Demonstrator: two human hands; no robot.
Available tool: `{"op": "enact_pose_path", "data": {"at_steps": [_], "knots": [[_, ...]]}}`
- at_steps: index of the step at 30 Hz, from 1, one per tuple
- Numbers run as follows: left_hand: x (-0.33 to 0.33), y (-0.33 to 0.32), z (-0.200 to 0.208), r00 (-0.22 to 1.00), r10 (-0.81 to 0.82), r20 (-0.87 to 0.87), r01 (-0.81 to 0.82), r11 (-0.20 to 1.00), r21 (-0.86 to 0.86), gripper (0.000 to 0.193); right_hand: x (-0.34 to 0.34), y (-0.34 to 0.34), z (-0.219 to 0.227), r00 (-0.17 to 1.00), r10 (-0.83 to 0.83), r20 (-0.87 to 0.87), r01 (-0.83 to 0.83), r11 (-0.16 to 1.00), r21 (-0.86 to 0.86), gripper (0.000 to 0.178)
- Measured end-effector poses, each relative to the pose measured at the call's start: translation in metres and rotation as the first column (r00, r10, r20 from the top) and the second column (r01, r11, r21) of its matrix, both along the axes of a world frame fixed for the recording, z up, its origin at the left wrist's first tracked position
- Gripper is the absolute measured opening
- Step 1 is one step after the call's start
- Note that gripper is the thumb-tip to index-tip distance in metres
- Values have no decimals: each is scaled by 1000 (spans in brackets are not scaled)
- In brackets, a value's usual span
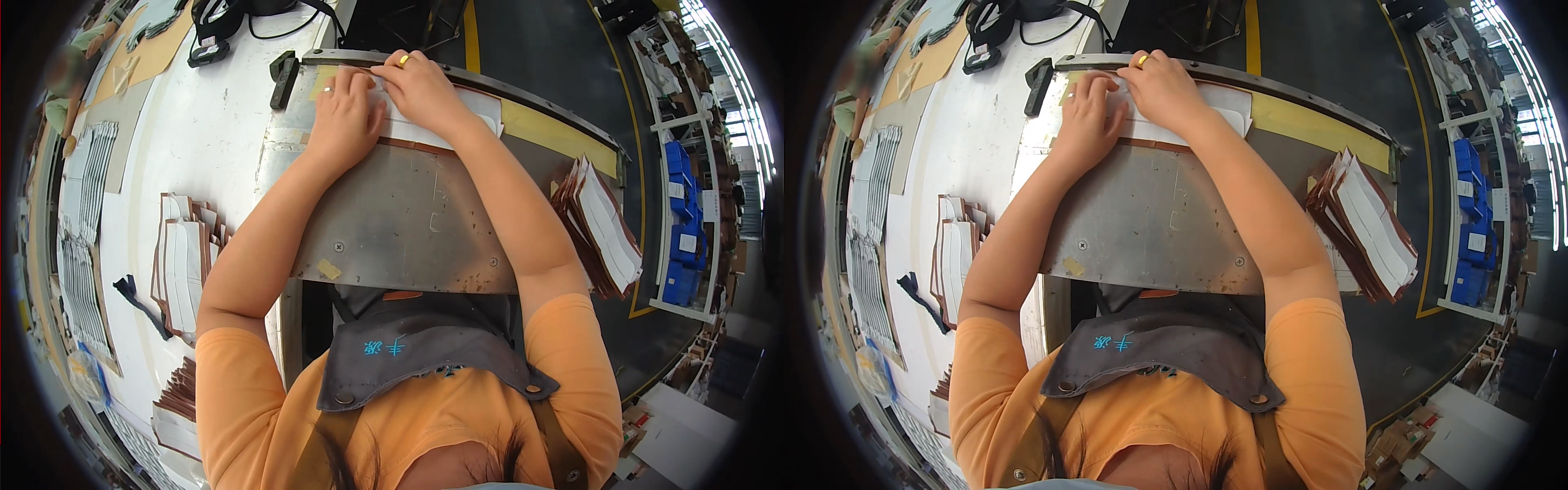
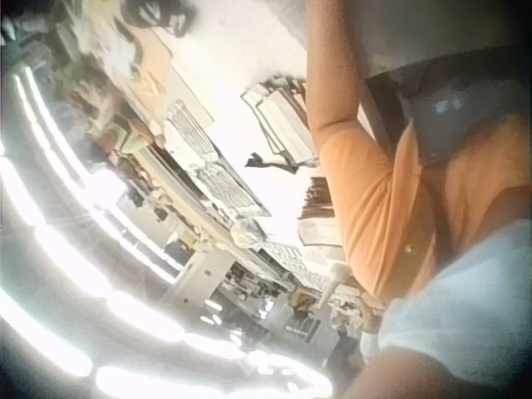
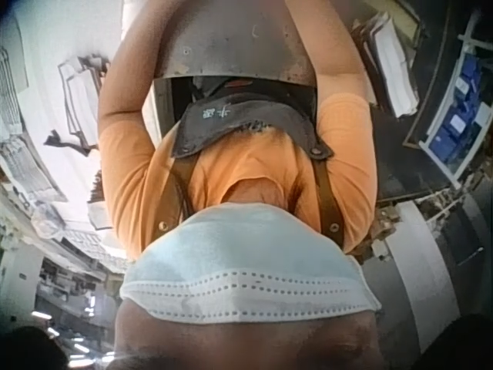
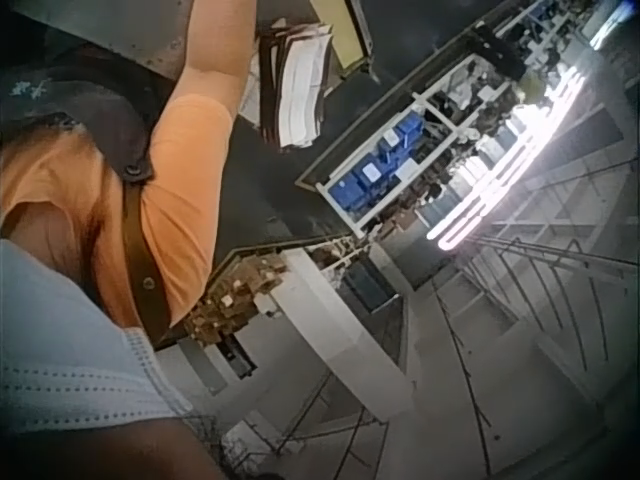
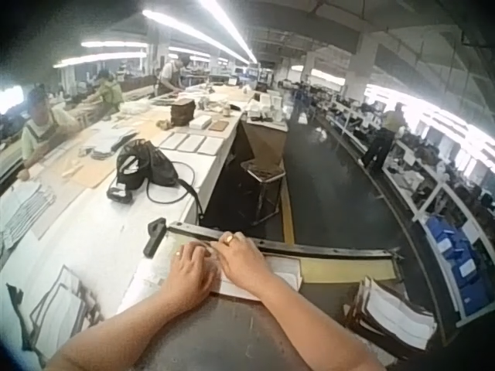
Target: The recorder is folding and aligning leather strips on a metal guide fixture at a workshop table.
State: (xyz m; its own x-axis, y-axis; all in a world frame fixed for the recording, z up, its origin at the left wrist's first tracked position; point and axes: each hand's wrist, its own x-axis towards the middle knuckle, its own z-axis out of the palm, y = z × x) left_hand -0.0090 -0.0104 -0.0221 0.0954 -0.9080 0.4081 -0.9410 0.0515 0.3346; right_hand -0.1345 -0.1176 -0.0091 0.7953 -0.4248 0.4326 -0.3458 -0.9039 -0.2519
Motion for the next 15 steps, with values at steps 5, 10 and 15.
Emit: {"op": "enact_pose_path", "data": {"at_steps": [5, 10, 15], "knots": [[7, -5, -2, 980, 97, 175, -93, 995, -36, 41, 1, 9, 0, 989, -84, -118, 51, 963, -263, 30], [9, -1, 9, 935, 172, 310, -190, 981, 30, 40, -36, 2, 12, 986, -112, -122, 78, 964, -253, 14], [14, -1, 7, 917, 201, 345, -229, 973, 41, 41, -85, -1, 17, 962, -218, -162, 163, 941, -298, 10]]}}
